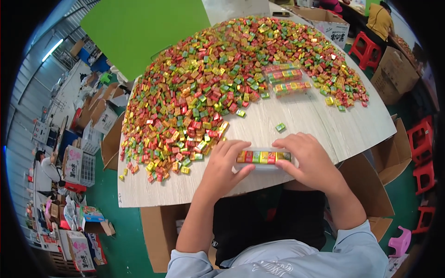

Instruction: Sorting and packing small colorful toy tiles into plastic cases on a workbench.

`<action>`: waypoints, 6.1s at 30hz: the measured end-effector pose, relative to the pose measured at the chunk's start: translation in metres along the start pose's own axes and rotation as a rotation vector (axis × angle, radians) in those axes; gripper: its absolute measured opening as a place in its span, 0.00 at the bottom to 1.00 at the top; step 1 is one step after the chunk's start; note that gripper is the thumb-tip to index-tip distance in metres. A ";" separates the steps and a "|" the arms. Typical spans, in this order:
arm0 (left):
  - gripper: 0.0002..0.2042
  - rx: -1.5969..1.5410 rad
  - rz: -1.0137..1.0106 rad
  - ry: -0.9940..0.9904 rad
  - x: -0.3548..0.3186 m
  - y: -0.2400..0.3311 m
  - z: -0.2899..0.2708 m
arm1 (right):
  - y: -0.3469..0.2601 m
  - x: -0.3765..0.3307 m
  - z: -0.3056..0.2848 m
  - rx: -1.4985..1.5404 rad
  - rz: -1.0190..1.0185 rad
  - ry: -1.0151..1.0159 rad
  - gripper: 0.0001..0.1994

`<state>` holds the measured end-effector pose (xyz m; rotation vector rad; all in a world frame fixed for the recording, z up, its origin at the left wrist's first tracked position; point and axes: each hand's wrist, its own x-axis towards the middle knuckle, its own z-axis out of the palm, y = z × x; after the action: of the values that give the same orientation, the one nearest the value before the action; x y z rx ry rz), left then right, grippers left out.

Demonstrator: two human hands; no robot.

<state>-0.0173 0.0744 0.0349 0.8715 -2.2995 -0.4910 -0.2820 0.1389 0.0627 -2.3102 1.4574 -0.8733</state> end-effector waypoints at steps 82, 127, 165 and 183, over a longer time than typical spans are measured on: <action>0.20 0.374 -0.284 0.368 -0.093 -0.028 0.008 | 0.221 0.080 -0.031 -0.490 -0.026 0.205 0.14; 0.17 0.278 -0.385 0.265 -0.100 -0.032 -0.006 | 0.182 0.168 -0.023 -0.444 -0.057 -0.003 0.19; 0.25 0.579 -0.424 0.064 -0.031 -0.039 0.011 | 0.048 0.137 0.117 0.126 -0.468 -0.237 0.17; 0.17 0.499 -0.348 0.150 -0.028 -0.040 0.014 | 0.046 0.135 0.108 0.047 -0.359 -0.206 0.12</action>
<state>0.0082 0.0672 -0.0088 1.5086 -2.1667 0.0211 -0.2064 -0.0111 0.0005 -2.5810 0.9464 -0.7165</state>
